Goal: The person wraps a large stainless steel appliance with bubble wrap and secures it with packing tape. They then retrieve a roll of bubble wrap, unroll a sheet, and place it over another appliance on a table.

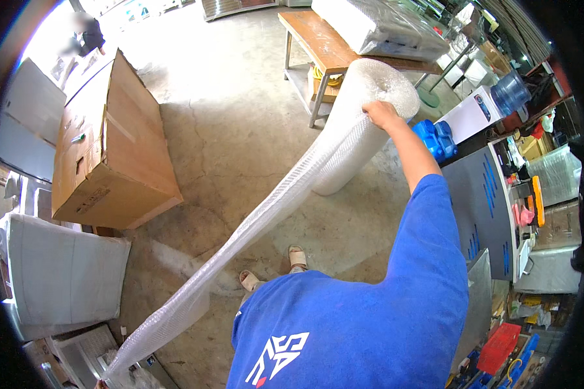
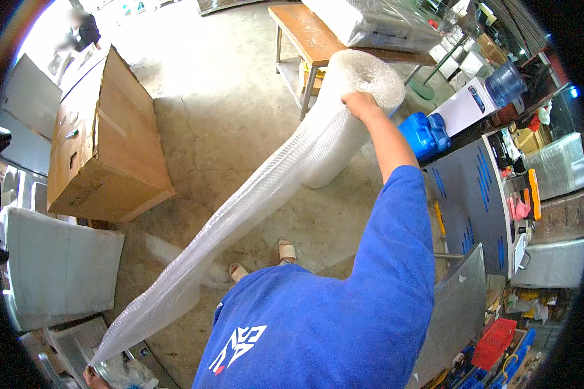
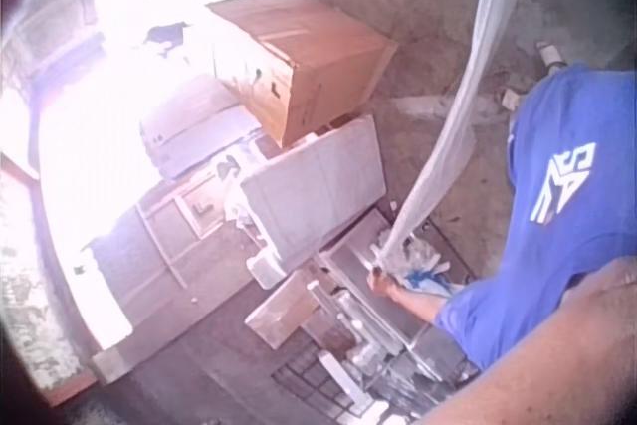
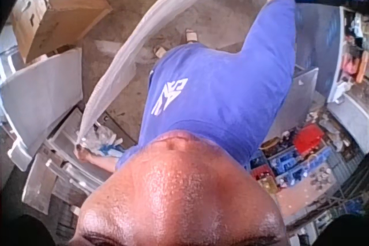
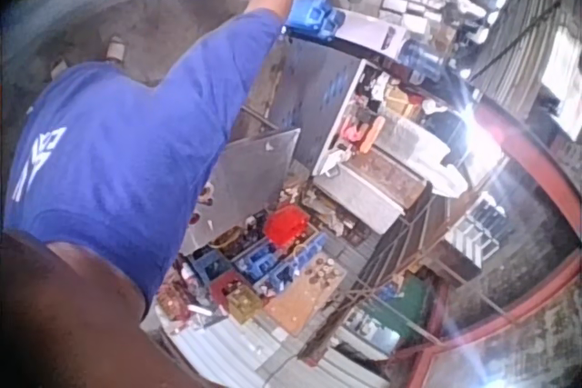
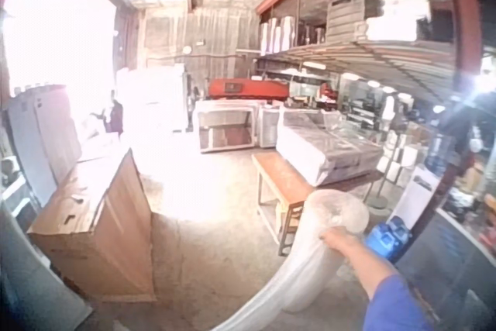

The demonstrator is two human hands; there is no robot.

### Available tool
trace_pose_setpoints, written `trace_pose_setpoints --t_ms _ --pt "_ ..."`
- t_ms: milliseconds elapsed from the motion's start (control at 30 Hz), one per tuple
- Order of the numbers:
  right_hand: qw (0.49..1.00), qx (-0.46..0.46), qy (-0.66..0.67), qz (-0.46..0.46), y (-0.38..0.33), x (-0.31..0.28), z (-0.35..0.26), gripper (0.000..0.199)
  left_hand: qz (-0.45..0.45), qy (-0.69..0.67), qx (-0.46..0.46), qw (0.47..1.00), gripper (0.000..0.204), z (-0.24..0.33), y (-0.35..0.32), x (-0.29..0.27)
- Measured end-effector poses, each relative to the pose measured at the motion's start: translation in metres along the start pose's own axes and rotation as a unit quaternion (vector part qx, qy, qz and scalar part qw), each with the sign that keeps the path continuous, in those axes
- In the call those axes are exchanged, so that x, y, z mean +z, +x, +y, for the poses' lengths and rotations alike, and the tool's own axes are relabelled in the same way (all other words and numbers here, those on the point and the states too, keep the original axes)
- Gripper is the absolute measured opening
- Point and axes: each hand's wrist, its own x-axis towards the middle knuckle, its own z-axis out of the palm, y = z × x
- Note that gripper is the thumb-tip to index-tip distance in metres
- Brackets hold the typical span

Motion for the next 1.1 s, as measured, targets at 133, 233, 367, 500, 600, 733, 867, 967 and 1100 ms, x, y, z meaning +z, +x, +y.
trace_pose_setpoints --t_ms 133,233,367,500,600,733,867,967,1100 --pt "0.988 -0.088 -0.082 0.101 0.001 0.009 -0.010 0.016 -0.042 0.022 -0.025 0.999 0.021 0.012 -0.016 -0.004" --pt "0.948 -0.187 -0.139 0.215 0.005 0.018 -0.024 0.016 -0.053 0.038 -0.052 0.996 0.025 0.001 -0.032 -0.001" --pt "0.971 -0.183 -0.083 0.126 0.019 0.020 -0.028 0.012 -0.077 0.047 -0.084 0.992 0.027 0.018 -0.039 -0.004" --pt "0.993 -0.098 -0.050 0.038 0.023 0.016 -0.029 0.010 -0.075 0.046 -0.102 0.991 0.027 0.009 -0.044 -0.003" --pt "0.997 -0.050 0.041 0.039 0.016 0.011 -0.033 0.008 -0.076 0.043 -0.118 0.989 0.027 0.002 -0.056 -0.003" --pt "0.992 -0.049 0.106 0.039 0.012 0.010 -0.028 0.010 -0.077 0.041 -0.129 0.988 0.027 -0.007 -0.062 -0.006" --pt "0.981 -0.066 0.182 0.024 0.015 0.013 -0.015 0.012 -0.083 0.042 -0.144 0.985 0.028 -0.012 -0.067 -0.007" --pt "0.979 -0.052 0.196 0.012 0.015 0.013 -0.013 0.013 -0.088 0.045 -0.156 0.983 0.028 -0.013 -0.074 -0.008" --pt "0.966 0.005 0.257 0.013 0.009 0.007 -0.015 0.018 -0.096 0.042 -0.181 0.978 0.028 -0.018 -0.082 -0.008"
